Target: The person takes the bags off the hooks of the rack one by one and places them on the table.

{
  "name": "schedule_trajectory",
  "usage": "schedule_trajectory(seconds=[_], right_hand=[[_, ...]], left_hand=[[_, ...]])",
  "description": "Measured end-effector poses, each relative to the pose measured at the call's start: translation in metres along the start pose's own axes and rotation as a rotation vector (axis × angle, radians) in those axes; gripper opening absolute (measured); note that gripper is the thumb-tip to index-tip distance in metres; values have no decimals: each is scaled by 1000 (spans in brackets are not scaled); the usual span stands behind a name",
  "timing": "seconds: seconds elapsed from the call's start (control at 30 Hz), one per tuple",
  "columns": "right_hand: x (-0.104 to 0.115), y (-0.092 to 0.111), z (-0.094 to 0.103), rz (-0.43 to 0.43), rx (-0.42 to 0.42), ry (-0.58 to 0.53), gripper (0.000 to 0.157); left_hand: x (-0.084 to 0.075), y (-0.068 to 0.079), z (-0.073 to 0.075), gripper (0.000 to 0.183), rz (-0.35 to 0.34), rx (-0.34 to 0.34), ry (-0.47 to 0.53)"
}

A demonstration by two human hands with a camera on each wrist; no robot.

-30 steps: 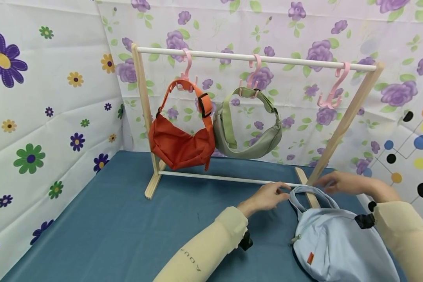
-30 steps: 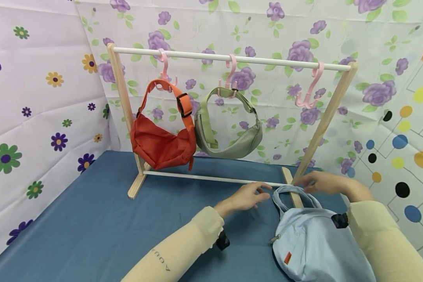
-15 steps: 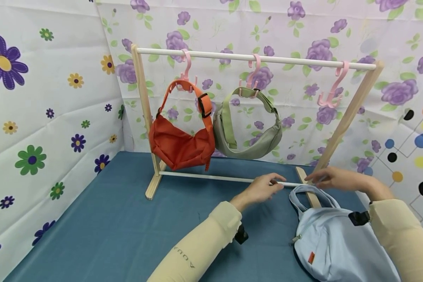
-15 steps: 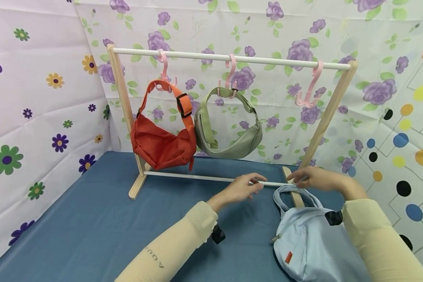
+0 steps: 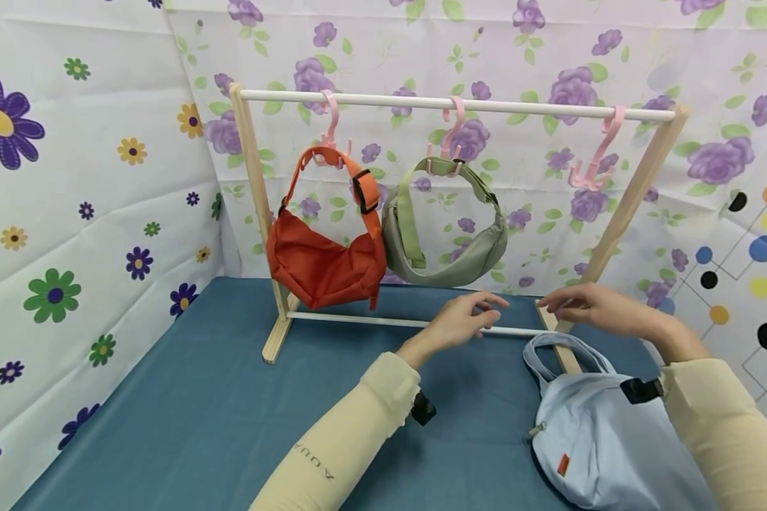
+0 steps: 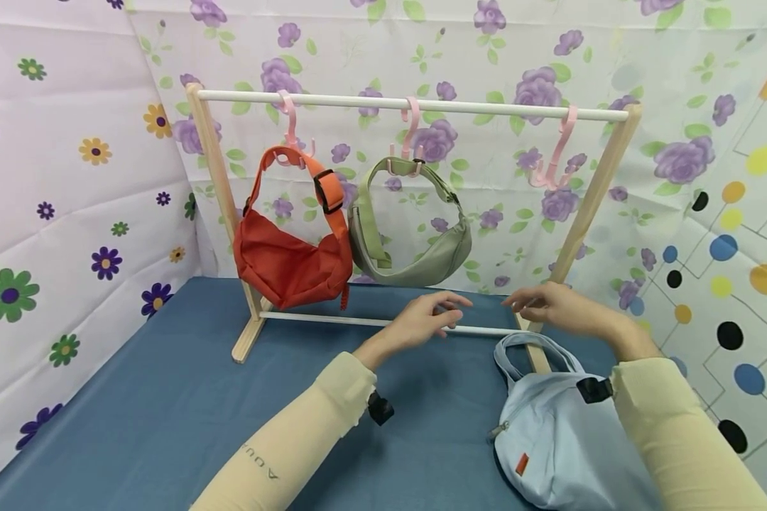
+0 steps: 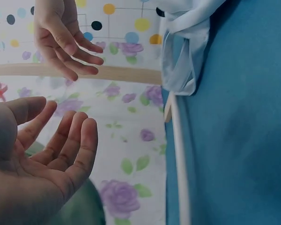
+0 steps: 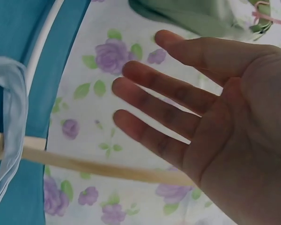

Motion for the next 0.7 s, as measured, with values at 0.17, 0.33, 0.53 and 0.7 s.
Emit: schedule_trajectory(seconds=[0.17, 0.33, 0.53, 0.7], right_hand=[[13, -4, 12, 25, -102, 12, 32], [21, -7, 17, 40, -128, 23, 33], [28, -8, 17, 30, -118, 25, 32], [37, -10, 20, 47, -141, 26, 32]], left_hand=[[-18, 3, 11, 29, -64, 10, -17], [-38, 6, 20, 30, -133, 11, -26], [-59, 7, 30, 30, -185, 24, -44], [-80, 7, 45, 32, -224, 21, -138]])
Point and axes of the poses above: each hand's wrist, its own y-axis away from the middle knuckle, its own z-axis out of the back of the hand, x = y × z, the point moved 9 cm from there along -y, towards the middle knuckle, and after that the axes turned 13 degrees about y, right-handed, at the moved point
